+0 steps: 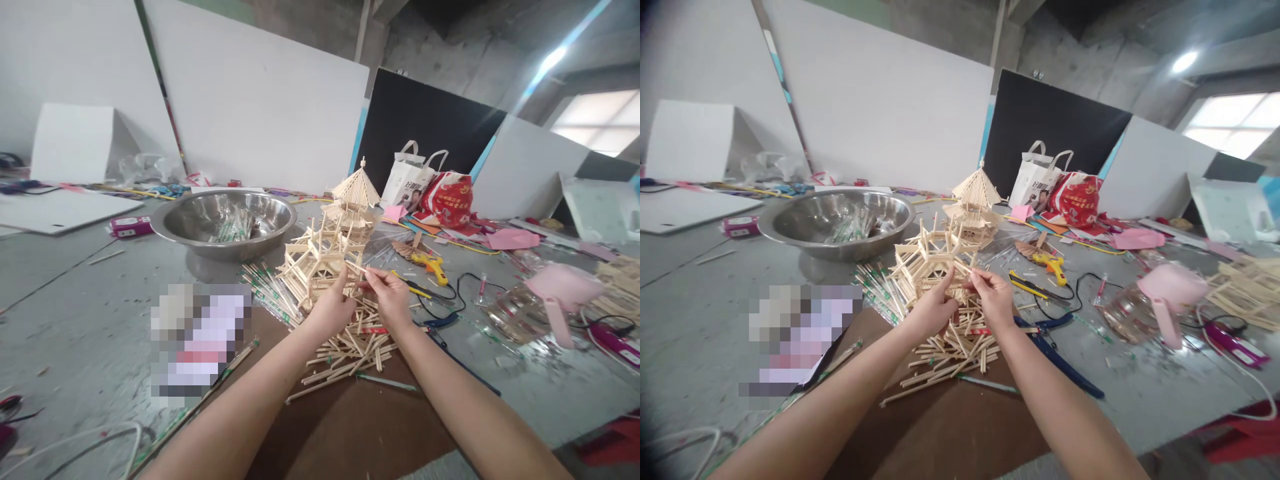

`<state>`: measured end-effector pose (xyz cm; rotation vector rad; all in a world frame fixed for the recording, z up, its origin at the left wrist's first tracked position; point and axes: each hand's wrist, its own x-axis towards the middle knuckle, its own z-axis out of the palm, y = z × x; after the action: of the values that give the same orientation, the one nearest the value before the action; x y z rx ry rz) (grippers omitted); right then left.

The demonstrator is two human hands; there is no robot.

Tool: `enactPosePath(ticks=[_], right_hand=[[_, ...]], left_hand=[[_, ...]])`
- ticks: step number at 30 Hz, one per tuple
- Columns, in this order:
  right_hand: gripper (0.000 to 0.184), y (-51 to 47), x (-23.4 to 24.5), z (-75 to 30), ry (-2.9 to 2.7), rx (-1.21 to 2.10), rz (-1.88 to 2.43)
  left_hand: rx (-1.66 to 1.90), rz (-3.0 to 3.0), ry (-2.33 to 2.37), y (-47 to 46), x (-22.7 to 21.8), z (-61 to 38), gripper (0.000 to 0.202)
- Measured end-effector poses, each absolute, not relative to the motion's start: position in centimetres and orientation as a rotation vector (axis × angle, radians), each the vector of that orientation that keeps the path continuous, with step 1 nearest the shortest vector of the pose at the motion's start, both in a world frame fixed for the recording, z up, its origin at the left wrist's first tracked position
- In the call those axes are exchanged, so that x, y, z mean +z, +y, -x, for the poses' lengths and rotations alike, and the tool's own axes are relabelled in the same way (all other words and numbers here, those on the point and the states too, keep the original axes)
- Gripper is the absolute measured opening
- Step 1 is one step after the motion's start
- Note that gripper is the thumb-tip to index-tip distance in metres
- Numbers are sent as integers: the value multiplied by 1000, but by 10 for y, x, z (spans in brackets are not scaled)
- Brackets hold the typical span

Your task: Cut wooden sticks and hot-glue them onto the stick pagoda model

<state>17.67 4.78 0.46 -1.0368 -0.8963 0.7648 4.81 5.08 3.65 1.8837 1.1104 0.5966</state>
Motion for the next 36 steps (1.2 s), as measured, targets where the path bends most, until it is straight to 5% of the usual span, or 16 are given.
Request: enactPosePath(ticks=[36], right_hand=[[23, 45, 9, -186, -1139, 756, 1191]], left_hand=[[598, -2057, 1132, 54, 29, -46, 69]])
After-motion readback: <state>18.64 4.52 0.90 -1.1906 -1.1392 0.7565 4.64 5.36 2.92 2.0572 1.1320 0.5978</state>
